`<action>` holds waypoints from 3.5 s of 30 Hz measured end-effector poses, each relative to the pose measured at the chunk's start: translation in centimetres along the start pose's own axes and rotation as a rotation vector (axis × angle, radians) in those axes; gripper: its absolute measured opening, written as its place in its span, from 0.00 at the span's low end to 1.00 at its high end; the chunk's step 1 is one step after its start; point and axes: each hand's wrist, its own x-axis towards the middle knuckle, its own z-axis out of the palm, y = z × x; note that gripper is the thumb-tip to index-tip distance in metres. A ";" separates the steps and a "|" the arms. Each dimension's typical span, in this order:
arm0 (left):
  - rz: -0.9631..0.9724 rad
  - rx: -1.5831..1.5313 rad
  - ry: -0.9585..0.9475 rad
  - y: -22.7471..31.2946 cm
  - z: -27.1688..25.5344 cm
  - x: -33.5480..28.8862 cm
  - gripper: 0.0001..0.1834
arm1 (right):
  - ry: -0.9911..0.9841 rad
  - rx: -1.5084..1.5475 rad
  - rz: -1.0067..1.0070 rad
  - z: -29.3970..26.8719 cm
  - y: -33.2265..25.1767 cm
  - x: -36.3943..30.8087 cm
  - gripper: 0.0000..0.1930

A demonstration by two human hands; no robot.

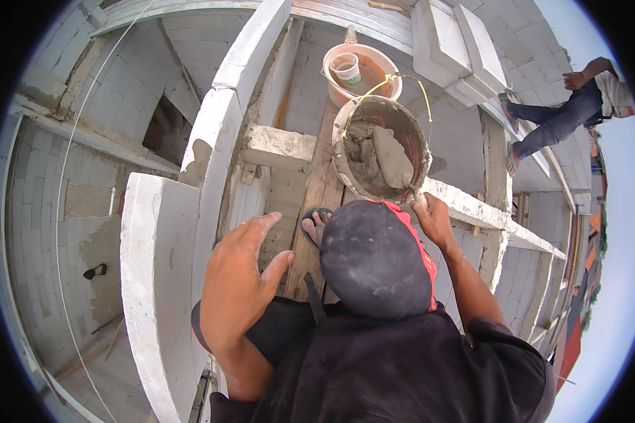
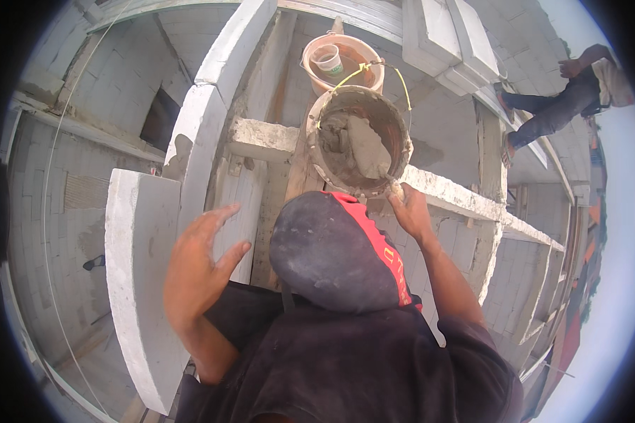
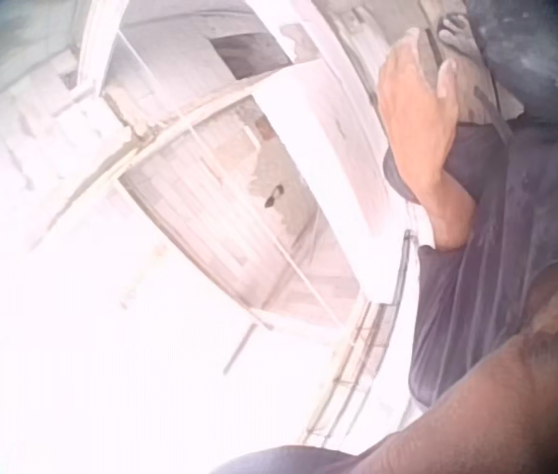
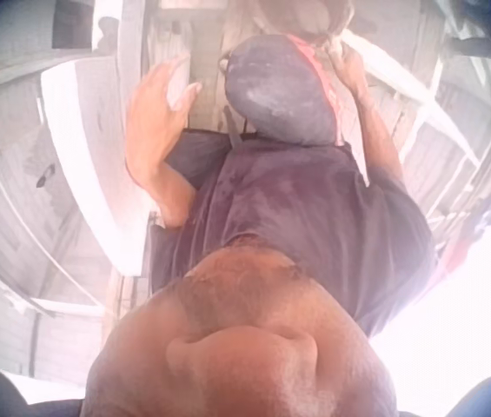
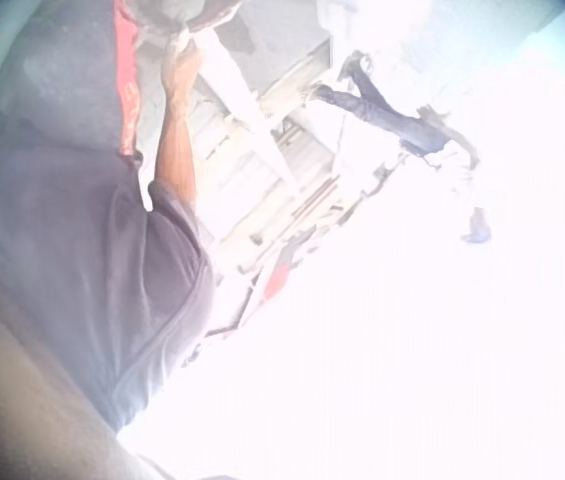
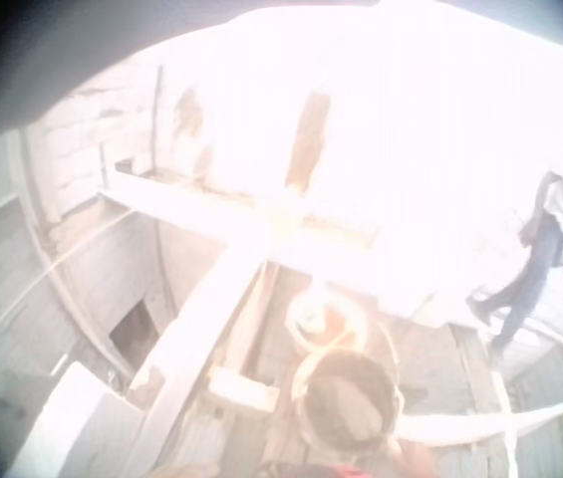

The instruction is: The person installs white decorative molding pieces onto a curved wall structure. They use a hammer to tap the pieces into place and a trowel to apply cement mortar into the joints between the pieces.

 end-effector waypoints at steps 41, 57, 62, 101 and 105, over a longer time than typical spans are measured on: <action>-0.576 0.261 0.593 -2.2 1.6 -13.9 0.26 | -0.835 1.472 0.106 17.3 -31.7 6.7 0.15; -0.766 0.253 0.818 -1.6 3.4 -14.4 0.23 | -0.863 1.639 0.336 24.0 -34.7 14.5 0.15; -0.789 0.285 0.763 -2.1 3.0 -14.0 0.24 | -0.810 1.775 0.360 23.0 -36.0 19.9 0.16; -0.821 0.229 0.709 -2.3 2.6 -15.1 0.26 | -0.258 0.067 -0.849 24.2 -23.9 8.3 0.36; -0.714 0.290 0.736 -2.9 3.0 -14.6 0.26 | -0.205 -0.062 -0.778 28.3 -19.1 9.6 0.34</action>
